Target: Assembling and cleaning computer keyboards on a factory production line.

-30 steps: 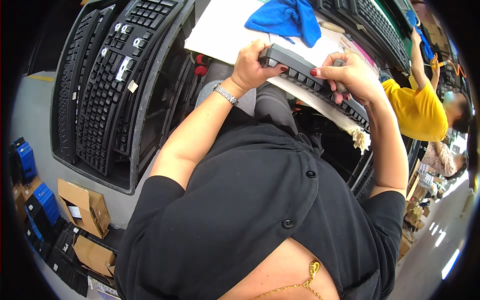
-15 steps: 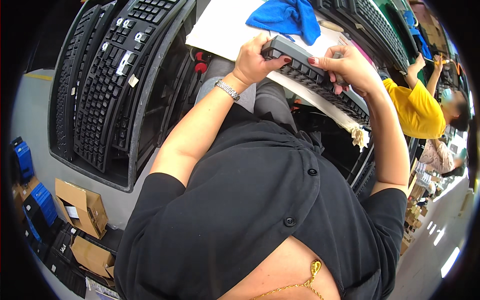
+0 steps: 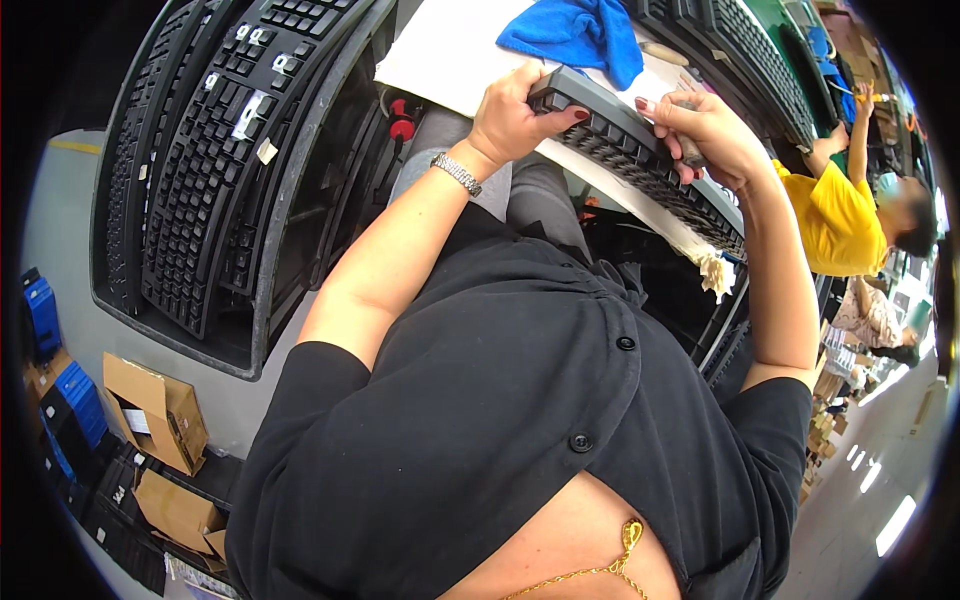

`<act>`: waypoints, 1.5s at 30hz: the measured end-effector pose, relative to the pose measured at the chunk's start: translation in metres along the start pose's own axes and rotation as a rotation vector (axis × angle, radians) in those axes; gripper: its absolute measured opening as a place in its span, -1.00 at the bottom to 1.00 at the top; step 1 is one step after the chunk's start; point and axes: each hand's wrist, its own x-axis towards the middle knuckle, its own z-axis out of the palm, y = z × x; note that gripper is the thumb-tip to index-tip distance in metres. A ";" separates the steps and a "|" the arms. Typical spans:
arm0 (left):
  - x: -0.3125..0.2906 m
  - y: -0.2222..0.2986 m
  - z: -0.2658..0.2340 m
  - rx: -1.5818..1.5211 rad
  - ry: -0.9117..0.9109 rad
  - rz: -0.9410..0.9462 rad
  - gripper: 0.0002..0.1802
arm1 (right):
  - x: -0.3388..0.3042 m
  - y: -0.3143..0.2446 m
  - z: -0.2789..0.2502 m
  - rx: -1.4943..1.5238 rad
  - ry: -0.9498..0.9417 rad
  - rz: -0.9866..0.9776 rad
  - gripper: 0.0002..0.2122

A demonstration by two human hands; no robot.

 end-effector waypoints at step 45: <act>-0.001 0.009 -0.004 0.000 -0.019 -0.038 -0.49 | -0.021 0.029 0.021 -0.559 0.403 -0.856 -0.58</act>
